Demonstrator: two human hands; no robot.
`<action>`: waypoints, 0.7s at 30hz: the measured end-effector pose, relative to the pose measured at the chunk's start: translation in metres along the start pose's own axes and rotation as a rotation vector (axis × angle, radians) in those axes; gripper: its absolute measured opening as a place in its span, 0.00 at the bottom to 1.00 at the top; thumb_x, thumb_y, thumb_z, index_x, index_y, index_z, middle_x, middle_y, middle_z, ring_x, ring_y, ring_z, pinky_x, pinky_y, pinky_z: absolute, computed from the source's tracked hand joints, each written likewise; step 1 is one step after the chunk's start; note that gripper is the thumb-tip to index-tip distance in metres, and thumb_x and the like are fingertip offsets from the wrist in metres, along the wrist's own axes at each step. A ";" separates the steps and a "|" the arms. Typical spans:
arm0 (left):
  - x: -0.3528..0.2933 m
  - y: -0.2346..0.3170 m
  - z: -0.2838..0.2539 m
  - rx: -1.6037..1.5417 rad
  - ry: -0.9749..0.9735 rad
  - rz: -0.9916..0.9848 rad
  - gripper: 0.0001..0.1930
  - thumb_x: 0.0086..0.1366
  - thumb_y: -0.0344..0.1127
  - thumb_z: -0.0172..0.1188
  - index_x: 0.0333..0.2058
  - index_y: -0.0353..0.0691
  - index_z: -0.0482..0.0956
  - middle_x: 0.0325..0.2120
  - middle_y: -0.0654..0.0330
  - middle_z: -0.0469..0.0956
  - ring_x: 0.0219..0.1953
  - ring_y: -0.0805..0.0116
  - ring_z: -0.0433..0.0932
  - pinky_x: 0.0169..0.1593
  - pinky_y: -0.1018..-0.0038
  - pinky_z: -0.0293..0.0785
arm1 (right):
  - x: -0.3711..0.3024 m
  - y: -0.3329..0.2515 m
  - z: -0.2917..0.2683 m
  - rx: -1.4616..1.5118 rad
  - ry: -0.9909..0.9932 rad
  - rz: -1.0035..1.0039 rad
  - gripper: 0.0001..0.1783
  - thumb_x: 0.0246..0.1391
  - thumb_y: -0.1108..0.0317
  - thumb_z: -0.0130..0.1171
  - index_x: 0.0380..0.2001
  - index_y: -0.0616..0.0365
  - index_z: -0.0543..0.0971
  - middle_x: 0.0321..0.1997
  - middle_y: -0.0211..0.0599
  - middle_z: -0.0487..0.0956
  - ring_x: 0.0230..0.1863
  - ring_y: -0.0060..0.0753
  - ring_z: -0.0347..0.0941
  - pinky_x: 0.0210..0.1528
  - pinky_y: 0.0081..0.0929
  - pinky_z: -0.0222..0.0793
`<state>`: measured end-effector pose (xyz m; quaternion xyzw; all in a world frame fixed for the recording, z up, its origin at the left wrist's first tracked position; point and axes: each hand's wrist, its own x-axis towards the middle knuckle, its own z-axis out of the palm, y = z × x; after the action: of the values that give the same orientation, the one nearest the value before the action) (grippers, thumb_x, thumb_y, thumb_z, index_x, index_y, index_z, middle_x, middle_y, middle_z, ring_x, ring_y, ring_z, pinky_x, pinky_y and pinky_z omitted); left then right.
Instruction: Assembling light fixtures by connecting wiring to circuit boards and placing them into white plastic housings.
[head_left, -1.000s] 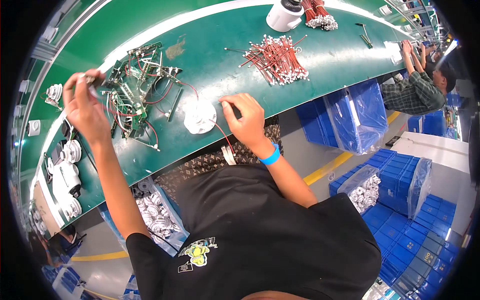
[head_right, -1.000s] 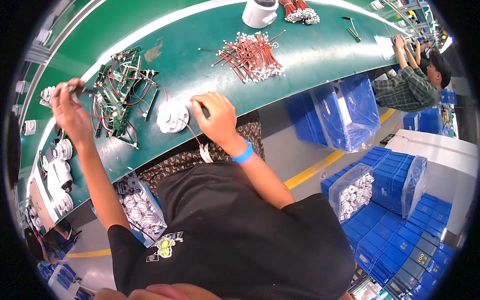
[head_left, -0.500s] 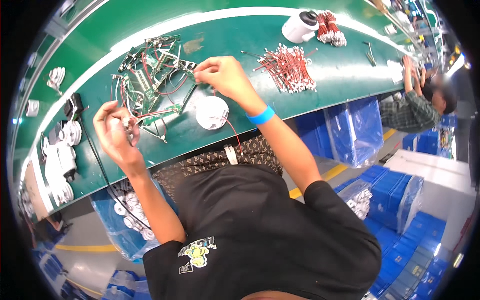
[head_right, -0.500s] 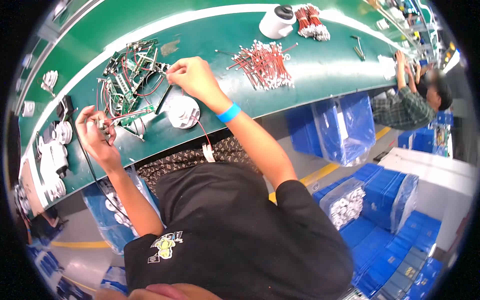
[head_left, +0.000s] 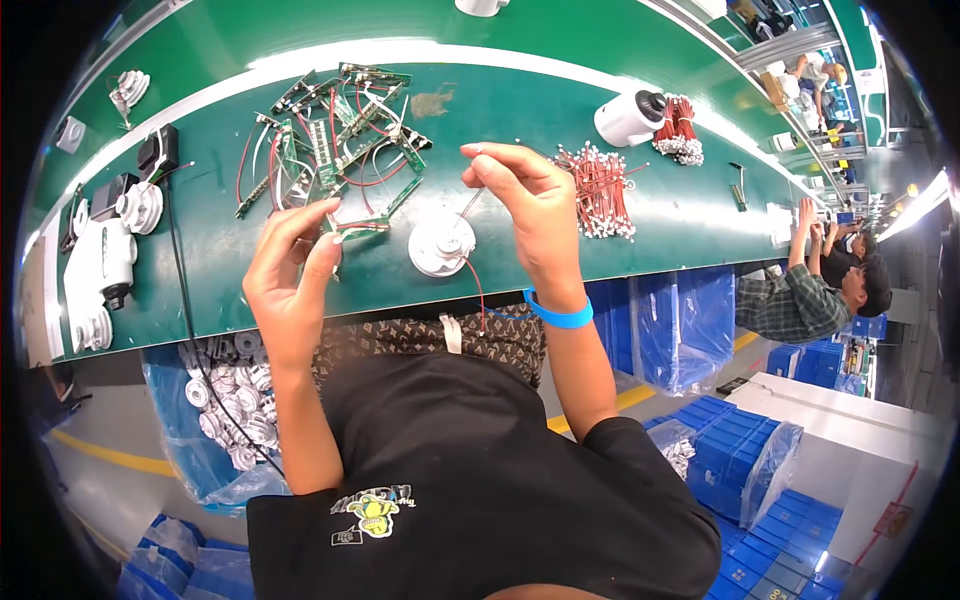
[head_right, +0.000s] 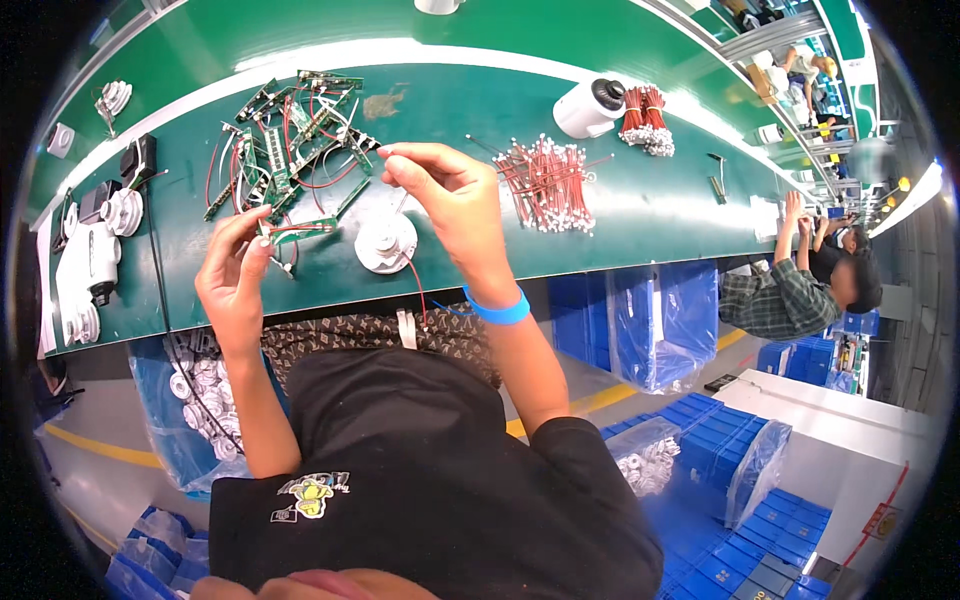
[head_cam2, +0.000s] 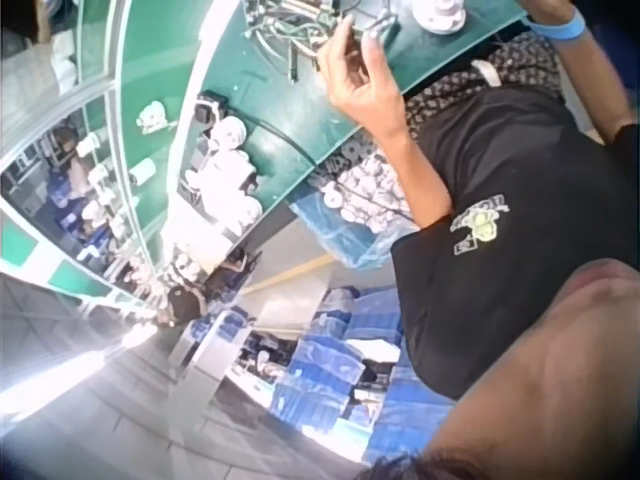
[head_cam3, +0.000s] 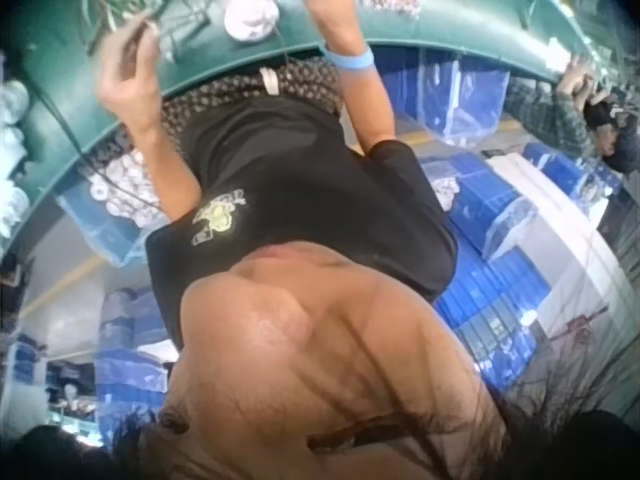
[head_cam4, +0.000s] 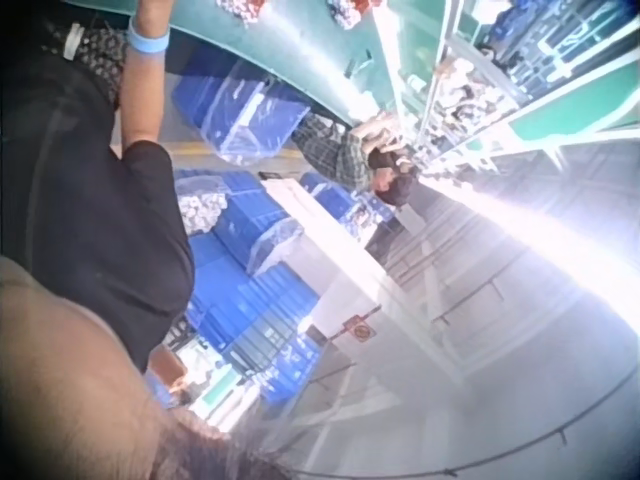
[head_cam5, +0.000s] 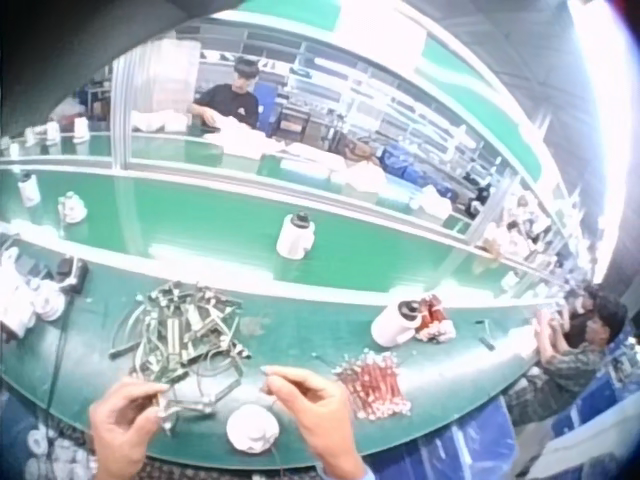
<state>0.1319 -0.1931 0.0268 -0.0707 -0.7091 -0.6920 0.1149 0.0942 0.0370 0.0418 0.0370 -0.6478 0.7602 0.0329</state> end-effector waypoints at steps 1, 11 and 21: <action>-0.001 0.001 0.001 -0.066 0.027 -0.084 0.14 0.61 0.25 0.60 0.46 0.32 0.79 0.38 0.62 0.71 0.36 0.77 0.69 0.40 0.81 0.67 | -0.001 -0.002 0.000 0.019 0.008 -0.009 0.11 0.56 0.72 0.60 0.42 0.66 0.81 0.34 0.37 0.81 0.38 0.25 0.75 0.45 0.23 0.69; 0.003 -0.012 0.004 -0.634 -0.056 -0.398 0.25 0.72 0.48 0.45 0.53 0.28 0.67 0.47 0.43 0.75 0.46 0.51 0.79 0.53 0.56 0.76 | -0.003 0.001 0.003 0.333 -0.150 0.076 0.12 0.57 0.72 0.59 0.43 0.66 0.79 0.36 0.40 0.80 0.39 0.26 0.74 0.42 0.24 0.68; -0.007 -0.007 0.024 -0.737 -0.106 -0.620 0.24 0.71 0.48 0.47 0.53 0.33 0.68 0.44 0.43 0.76 0.40 0.56 0.82 0.38 0.63 0.84 | -0.017 -0.012 0.030 -0.423 -0.185 -0.224 0.07 0.49 0.77 0.63 0.34 0.59 0.84 0.33 0.36 0.82 0.36 0.25 0.77 0.34 0.23 0.71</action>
<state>0.1351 -0.1686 0.0177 0.0729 -0.4092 -0.8943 -0.1656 0.1128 0.0088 0.0566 0.1703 -0.7844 0.5929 0.0647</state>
